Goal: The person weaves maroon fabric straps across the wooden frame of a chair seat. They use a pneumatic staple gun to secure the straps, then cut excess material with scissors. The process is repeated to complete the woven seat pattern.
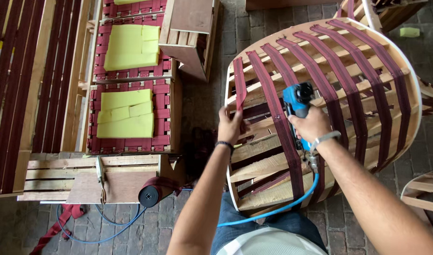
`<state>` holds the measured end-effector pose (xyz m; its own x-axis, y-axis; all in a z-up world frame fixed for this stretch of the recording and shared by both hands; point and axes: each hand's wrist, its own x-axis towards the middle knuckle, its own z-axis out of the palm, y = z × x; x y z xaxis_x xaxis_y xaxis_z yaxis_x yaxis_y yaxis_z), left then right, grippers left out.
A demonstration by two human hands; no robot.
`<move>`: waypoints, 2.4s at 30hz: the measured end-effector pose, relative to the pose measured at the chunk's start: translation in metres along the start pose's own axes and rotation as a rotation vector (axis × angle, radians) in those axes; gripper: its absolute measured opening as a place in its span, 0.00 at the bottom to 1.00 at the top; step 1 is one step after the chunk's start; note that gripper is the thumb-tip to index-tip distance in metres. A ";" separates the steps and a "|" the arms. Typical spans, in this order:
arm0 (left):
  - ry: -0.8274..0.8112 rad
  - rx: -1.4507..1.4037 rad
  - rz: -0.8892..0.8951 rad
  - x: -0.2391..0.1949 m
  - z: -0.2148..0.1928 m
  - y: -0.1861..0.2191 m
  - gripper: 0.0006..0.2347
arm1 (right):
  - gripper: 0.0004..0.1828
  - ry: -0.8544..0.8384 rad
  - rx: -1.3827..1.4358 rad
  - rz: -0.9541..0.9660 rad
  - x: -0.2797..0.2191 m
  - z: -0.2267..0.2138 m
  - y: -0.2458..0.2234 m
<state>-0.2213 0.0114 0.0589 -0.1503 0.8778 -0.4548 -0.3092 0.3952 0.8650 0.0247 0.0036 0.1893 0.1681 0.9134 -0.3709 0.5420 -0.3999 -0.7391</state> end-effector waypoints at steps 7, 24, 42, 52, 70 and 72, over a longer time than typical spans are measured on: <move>-0.011 0.917 0.045 -0.016 -0.008 0.044 0.12 | 0.06 0.030 0.152 -0.036 -0.010 0.007 -0.002; -1.121 1.792 0.441 -0.182 -0.031 0.022 0.08 | 0.10 0.357 -0.383 -0.151 0.086 0.052 0.014; -1.198 1.836 0.010 -0.119 -0.021 -0.038 0.17 | 0.07 0.163 0.176 -0.102 0.037 0.031 -0.002; -1.000 1.794 0.063 -0.106 -0.031 -0.068 0.17 | 0.13 0.213 -0.005 -0.418 -0.122 0.072 0.050; -0.940 1.758 0.097 -0.106 -0.031 -0.063 0.13 | 0.13 0.146 -0.097 -0.349 -0.153 0.132 0.070; -0.950 1.765 0.093 -0.107 -0.032 -0.068 0.14 | 0.13 0.091 -0.129 -0.312 -0.156 0.131 0.065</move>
<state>-0.2145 -0.1185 0.0416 0.5255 0.5098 -0.6811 0.8469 -0.3898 0.3617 -0.0746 -0.1745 0.1255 0.0474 0.9955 -0.0822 0.6776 -0.0925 -0.7296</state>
